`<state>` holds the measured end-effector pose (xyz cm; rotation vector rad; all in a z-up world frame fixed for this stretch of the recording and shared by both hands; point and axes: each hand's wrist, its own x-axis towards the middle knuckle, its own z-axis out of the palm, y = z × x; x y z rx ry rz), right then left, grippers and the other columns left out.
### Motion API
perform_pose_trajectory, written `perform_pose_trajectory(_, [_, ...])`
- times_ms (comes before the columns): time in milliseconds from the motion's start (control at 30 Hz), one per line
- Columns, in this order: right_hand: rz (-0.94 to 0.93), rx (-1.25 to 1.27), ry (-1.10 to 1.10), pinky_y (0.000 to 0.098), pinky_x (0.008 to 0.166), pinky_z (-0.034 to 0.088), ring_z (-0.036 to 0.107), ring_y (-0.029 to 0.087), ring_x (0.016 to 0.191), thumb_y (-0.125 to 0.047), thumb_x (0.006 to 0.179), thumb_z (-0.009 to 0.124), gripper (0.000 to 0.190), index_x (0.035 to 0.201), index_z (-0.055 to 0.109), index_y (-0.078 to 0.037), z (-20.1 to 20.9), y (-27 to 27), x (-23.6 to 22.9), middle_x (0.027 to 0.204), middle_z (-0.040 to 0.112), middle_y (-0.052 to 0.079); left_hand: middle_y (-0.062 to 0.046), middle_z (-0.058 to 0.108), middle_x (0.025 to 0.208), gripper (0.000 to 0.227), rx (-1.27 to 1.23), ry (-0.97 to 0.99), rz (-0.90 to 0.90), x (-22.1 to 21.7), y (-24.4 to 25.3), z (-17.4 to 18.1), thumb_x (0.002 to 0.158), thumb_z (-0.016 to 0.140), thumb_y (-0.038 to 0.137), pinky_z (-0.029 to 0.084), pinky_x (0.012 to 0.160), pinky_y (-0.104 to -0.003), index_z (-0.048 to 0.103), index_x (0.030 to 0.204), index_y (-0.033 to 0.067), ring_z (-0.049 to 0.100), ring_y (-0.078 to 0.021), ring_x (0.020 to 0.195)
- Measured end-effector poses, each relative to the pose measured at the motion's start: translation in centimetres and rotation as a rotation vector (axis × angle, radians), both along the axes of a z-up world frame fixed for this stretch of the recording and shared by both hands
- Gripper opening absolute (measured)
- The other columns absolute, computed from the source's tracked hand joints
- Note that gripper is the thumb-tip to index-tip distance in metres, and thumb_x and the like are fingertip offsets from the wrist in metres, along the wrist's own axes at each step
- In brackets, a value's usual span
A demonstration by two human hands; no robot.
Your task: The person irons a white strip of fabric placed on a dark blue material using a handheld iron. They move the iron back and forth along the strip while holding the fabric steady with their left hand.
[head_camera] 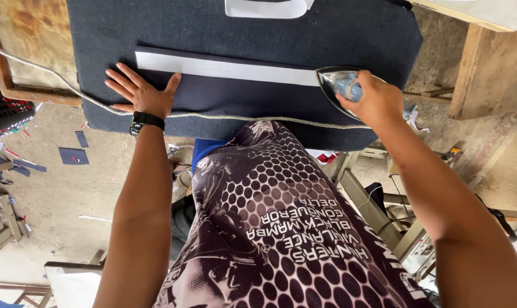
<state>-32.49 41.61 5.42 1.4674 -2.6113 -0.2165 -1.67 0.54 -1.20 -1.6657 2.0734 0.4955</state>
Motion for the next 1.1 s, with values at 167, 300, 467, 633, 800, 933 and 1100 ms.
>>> perform_pose_trajectory(167, [-0.077, 0.015, -0.028, 0.0277, 0.059, 0.055, 0.07, 0.015, 0.061, -0.076, 0.082, 0.071, 0.061, 0.107, 0.062, -0.021, -0.1, 3.7, 0.4, 0.071, 0.067, -0.004, -0.021, -0.021, 0.168, 0.137, -0.034, 0.003, -0.007, 0.5, -0.1, -1.2, 0.094, 0.057, 0.101, 0.0, 0.119, -0.08, -0.016, 0.166, 0.0108, -0.021, -0.038, 0.154])
perform_pose_trajectory(300, [-0.286, 0.055, -0.153, 0.0329, 0.066, 0.058, 0.074, 0.018, 0.07, -0.077, 0.078, 0.073, 0.067, 0.114, 0.059, -0.022, -2.0, 6.6, 1.3, 0.076, 0.069, -0.001, -0.022, -0.019, 0.169, 0.131, -0.166, 0.09, 0.017, 0.6, 0.5, -4.0, 0.104, 0.066, 0.095, 0.0, 0.123, -0.075, -0.012, 0.168, 0.0102, -0.021, -0.0369, 0.155])
perform_pose_trajectory(467, [-0.854, 0.041, -0.578, 0.0476, 0.059, 0.049, 0.064, 0.034, 0.07, -0.058, 0.09, 0.08, 0.052, 0.104, 0.055, -0.014, 4.8, 4.9, 4.2, 0.085, 0.069, 0.008, -0.017, 0.023, 0.167, 0.092, -0.049, 0.422, -0.552, -9.4, 9.7, 1.4, 0.099, 0.074, 0.052, 0.016, 0.119, -0.067, 0.026, 0.159, 0.0041, 0.012, -0.0345, 0.155])
perform_pose_trajectory(633, [-1.084, -0.186, -0.637, 0.0459, 0.065, 0.048, 0.06, 0.029, 0.071, -0.048, 0.09, 0.086, 0.049, 0.099, 0.053, -0.013, 6.2, 7.5, 7.1, 0.086, 0.066, 0.008, -0.018, 0.046, 0.153, 0.064, 0.138, 0.677, -1.222, -16.9, 20.1, -1.6, 0.102, 0.054, 0.042, 0.033, 0.113, -0.064, 0.042, 0.15, 0.0015, 0.039, -0.0394, 0.143])
perform_pose_trajectory(800, [-1.238, -0.236, -0.646, 0.0427, 0.055, 0.05, 0.062, 0.027, 0.066, -0.045, 0.093, 0.085, 0.049, 0.102, 0.05, -0.011, 7.0, 9.0, 10.5, 0.085, 0.063, 0.009, -0.007, 0.062, 0.118, 0.043, -0.217, 0.791, -1.434, -22.9, 26.2, -4.0, 0.094, 0.055, 0.021, 0.048, 0.079, -0.043, 0.06, 0.134, 0.0049, 0.058, -0.0276, 0.098])
perform_pose_trajectory(933, [-1.306, -0.287, -0.624, 0.0395, 0.053, 0.048, 0.058, 0.023, 0.066, -0.046, 0.089, 0.088, 0.051, 0.098, 0.05, -0.013, 5.5, 11.4, 12.8, 0.083, 0.061, 0.006, -0.005, 0.061, 0.121, 0.045, -0.26, 0.715, -1.422, -24.8, 28.4, -5.2, 0.094, 0.055, 0.022, 0.047, 0.078, -0.04, 0.059, 0.136, 0.0071, 0.057, -0.0263, 0.101])
perform_pose_trajectory(1100, [-1.258, -0.315, -0.603, 0.0391, 0.052, 0.045, 0.053, 0.022, 0.059, -0.051, 0.088, 0.087, 0.057, 0.093, 0.048, -0.011, 3.5, 13.5, 14.9, 0.074, 0.056, 0.003, -0.011, 0.056, 0.119, 0.037, -0.166, 0.777, -1.354, -25.7, 29.7, -5.7, 0.081, 0.069, 0.014, 0.048, 0.077, -0.044, 0.068, 0.117, 0.0091, 0.054, -0.0315, 0.102])
